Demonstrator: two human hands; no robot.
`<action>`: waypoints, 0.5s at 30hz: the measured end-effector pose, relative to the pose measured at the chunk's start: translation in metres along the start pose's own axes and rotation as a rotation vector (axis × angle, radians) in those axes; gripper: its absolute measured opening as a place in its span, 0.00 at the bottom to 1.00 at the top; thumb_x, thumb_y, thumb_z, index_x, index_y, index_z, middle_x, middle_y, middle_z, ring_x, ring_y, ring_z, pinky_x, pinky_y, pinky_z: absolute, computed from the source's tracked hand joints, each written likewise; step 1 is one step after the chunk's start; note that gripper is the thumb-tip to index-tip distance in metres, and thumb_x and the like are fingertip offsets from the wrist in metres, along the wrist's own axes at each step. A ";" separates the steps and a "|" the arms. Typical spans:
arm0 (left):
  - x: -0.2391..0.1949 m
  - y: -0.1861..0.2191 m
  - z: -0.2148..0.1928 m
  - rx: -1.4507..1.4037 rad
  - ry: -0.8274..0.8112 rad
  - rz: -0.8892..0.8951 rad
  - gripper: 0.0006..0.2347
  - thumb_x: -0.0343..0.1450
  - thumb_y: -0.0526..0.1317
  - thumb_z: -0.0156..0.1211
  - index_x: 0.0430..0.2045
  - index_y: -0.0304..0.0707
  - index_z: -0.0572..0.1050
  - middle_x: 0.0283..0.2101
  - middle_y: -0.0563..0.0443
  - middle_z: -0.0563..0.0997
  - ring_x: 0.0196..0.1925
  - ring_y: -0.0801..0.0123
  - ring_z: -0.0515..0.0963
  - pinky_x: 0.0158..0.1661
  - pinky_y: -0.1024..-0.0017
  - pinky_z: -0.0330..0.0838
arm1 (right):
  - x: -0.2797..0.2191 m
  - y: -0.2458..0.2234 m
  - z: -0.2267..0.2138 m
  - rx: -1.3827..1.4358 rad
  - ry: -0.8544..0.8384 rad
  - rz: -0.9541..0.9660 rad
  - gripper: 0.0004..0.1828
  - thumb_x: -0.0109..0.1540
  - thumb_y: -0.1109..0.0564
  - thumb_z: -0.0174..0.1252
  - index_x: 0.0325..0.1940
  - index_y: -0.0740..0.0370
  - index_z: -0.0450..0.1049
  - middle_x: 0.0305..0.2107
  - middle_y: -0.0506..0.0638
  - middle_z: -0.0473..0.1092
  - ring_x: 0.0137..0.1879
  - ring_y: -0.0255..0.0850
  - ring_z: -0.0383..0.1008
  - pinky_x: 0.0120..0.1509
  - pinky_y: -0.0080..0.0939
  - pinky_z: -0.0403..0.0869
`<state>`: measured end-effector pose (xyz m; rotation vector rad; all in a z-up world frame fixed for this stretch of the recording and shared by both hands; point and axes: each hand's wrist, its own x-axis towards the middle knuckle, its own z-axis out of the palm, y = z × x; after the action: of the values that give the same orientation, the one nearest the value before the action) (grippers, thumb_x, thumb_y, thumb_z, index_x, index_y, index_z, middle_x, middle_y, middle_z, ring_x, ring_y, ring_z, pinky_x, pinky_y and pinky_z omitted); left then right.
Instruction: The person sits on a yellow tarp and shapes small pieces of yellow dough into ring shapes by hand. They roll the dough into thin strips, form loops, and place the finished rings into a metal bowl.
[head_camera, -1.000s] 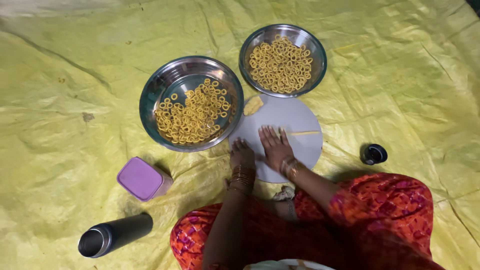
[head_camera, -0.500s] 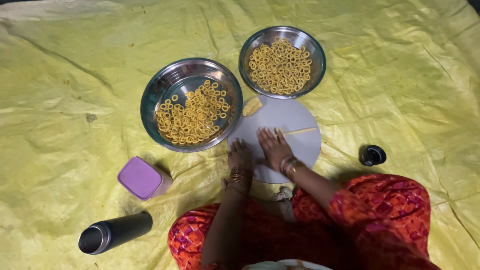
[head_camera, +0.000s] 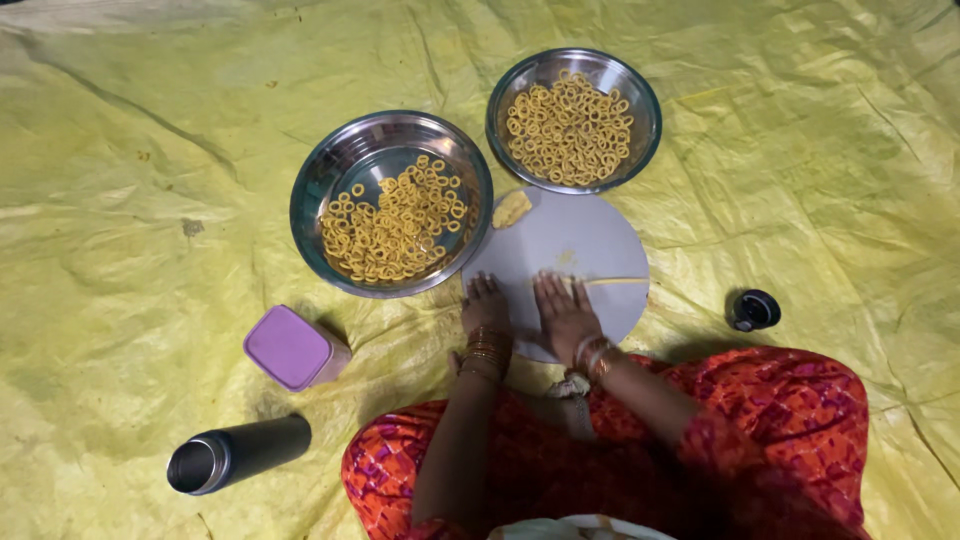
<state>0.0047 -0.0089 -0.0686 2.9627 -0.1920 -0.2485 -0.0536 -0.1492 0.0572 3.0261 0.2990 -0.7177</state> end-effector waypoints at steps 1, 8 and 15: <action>-0.001 0.001 0.000 -0.017 0.044 0.002 0.55 0.54 0.51 0.83 0.72 0.34 0.47 0.76 0.38 0.49 0.76 0.48 0.51 0.66 0.53 0.57 | 0.007 0.005 -0.005 -0.035 0.029 0.010 0.54 0.66 0.25 0.38 0.80 0.62 0.29 0.78 0.54 0.30 0.83 0.45 0.26 0.81 0.57 0.27; -0.017 0.005 -0.054 -0.054 -0.305 -0.056 0.55 0.54 0.45 0.83 0.73 0.37 0.46 0.78 0.43 0.48 0.79 0.54 0.50 0.69 0.60 0.58 | 0.037 0.021 -0.029 0.025 0.130 0.109 0.55 0.63 0.20 0.32 0.81 0.58 0.31 0.79 0.51 0.31 0.83 0.44 0.26 0.81 0.59 0.27; -0.005 0.004 -0.010 -0.058 0.020 -0.062 0.24 0.77 0.38 0.49 0.70 0.40 0.56 0.76 0.46 0.56 0.77 0.54 0.56 0.65 0.53 0.64 | -0.007 0.016 0.004 -0.017 0.021 0.064 0.57 0.63 0.17 0.30 0.81 0.59 0.28 0.79 0.53 0.28 0.83 0.43 0.25 0.81 0.58 0.27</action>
<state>0.0015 -0.0108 -0.0572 2.9157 -0.0884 -0.2279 -0.0586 -0.1663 0.0564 3.0133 0.2062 -0.6761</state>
